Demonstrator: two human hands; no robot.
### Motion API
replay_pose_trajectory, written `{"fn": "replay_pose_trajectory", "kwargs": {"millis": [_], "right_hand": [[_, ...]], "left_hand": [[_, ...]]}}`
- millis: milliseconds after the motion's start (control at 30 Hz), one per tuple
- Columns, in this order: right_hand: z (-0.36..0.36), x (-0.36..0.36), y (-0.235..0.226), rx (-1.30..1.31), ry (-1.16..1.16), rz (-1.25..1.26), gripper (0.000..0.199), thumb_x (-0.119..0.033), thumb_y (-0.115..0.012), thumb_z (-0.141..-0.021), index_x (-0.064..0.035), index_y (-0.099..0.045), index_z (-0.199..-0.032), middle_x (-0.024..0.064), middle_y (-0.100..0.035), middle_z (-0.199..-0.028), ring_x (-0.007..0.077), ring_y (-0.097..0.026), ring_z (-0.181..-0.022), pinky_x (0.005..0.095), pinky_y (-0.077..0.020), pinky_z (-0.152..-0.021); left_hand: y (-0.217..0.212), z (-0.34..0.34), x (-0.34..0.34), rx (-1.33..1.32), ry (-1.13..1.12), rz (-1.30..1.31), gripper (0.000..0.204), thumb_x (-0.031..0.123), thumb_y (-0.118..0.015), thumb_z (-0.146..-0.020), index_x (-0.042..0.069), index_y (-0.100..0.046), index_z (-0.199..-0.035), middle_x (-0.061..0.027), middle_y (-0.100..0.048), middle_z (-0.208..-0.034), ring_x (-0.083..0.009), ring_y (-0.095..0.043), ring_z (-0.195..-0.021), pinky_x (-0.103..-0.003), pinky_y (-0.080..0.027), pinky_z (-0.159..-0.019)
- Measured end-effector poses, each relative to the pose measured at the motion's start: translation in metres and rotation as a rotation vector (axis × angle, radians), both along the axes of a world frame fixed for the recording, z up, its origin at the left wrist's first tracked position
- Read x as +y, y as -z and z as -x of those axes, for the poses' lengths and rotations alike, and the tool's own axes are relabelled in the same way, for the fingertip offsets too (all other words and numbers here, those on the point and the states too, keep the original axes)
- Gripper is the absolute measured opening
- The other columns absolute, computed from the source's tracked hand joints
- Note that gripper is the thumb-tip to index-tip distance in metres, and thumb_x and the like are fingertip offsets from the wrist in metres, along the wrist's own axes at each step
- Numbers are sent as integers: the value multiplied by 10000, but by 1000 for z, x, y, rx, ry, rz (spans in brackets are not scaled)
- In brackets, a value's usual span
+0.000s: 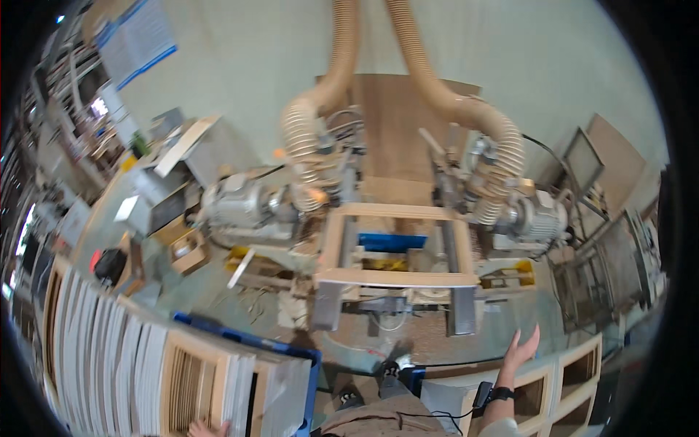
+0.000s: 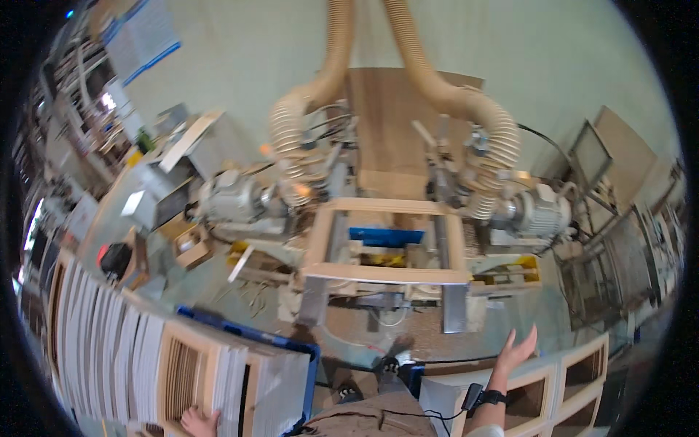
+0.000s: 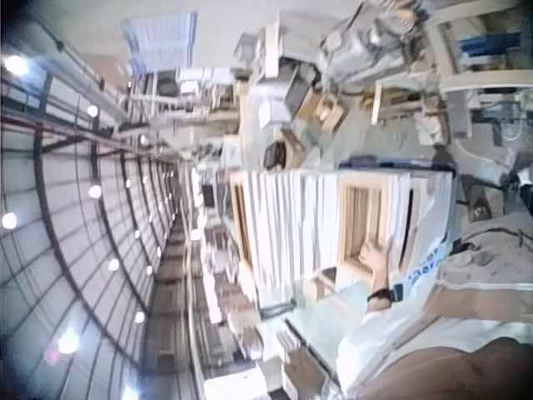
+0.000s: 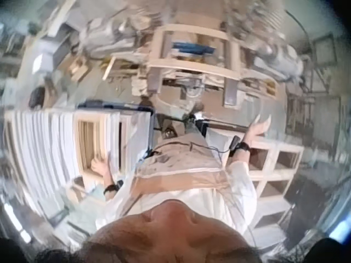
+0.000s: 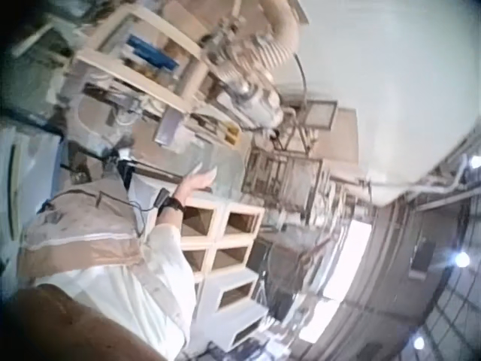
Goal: Loading wooden frames into a processing machine and then stacking the components into a storage crate.
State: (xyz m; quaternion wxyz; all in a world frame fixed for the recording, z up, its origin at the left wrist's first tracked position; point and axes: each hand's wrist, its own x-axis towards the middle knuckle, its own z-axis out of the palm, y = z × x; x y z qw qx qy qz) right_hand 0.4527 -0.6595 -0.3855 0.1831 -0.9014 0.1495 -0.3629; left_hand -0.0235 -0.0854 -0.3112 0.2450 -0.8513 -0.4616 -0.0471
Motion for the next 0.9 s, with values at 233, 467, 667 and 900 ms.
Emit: {"fn": "replay_pose_trajectory", "kwargs": {"millis": [233, 467, 667, 900], "right_hand": [[118, -84, 132, 360, 697, -1095, 754, -267, -797, -659, 112, -414, -1186, 301, -512, -1180, 391, -539, -1042, 444, -437, -878], [124, -131, 123, 28, 353, -1073, 436, 54, -577, -750, 113, -429, -1155, 187, -568, -1089, 311, -578, -958, 388, -458, -849], [104, -15, -75, 53, -144, -1014, 417, 41, -515, -704, -33, -463, -1111, 66, -532, -959, 116, -505, -738, 241, -442, -595], [42, 83, -162, 514, -793, -131, 286, -65, -682, -641, -66, -611, -918, 162, -630, -870, 359, -618, -815, 368, -506, -687]], "left_hand": [[-25, -132, 6, -428, 410, 383, 573, 222, -790, -619, 5, -536, -1085, -193, -503, -1108, -392, -433, -1103, -490, -328, -959], [-21, -427, -88, -431, 1253, 713, 605, 242, -790, -623, 50, -532, -1135, -171, -520, -1150, -367, -457, -1134, -486, -346, -985], [21, -530, -133, -111, 1155, 605, 605, 379, -709, -719, 71, -505, -1198, -130, -511, -1205, -305, -433, -1189, -486, -278, -1042], [42, -468, -121, 166, 1407, 824, 347, 368, -576, -801, 75, -540, -983, -127, -628, -798, -339, -635, -714, -464, -510, -624]]}}
